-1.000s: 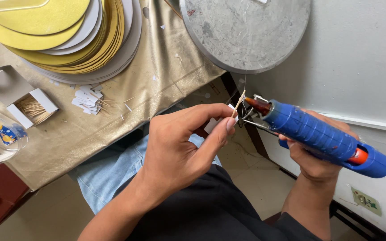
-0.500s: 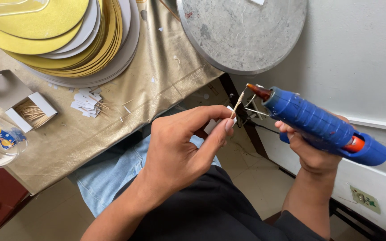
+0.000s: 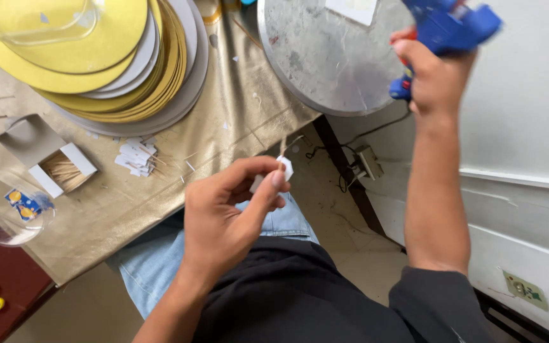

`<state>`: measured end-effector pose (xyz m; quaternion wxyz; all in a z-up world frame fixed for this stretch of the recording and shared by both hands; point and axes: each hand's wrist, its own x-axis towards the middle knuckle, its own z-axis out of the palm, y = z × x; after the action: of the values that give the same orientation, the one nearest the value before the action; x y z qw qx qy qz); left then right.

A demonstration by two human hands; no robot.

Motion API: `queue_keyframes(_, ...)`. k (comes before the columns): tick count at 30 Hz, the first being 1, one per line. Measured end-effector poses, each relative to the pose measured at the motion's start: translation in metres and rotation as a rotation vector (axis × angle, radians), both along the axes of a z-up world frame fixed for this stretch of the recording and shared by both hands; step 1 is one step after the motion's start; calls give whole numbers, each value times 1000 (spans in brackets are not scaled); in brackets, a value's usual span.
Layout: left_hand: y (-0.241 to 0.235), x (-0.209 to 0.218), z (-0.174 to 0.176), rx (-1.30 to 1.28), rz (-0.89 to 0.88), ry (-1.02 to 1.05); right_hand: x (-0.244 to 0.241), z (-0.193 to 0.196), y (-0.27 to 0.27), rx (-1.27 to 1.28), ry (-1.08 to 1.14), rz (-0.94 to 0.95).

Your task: Gluing toothpicks to small paper character cutouts to make decorative cake toppers.

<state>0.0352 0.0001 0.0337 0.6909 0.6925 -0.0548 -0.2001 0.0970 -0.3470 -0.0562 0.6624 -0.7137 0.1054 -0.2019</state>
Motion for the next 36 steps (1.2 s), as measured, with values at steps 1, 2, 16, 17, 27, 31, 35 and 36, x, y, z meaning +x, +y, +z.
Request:
queue_keyframes(1,4,-2,-5,-12,28,33,12,-9,-2,-51,28,-29)
queue_keyframes(2,9,-4,-10,-25,57,66,24,-19,-4,-102,57,-58)
queue_keyframes(16,35,-13,-34,-168,193,208,1,0,11,-412,203,-12)
queue_keyframes(17,35,-13,-31,-163,180,222,-5,17,22,-386,196,-64)
queue_keyframes(27,24,-23,-9,-213,90,231,-101,63,176,352,67,368)
queue_keyframes(31,21,-21,-3,-176,62,122,-100,60,177,554,158,525)
queue_keyframes(35,15,-22,-3,-93,45,11,-106,53,173,522,136,514)
queue_keyframes(36,14,-22,-4,-93,47,13,-106,53,174,522,139,515)
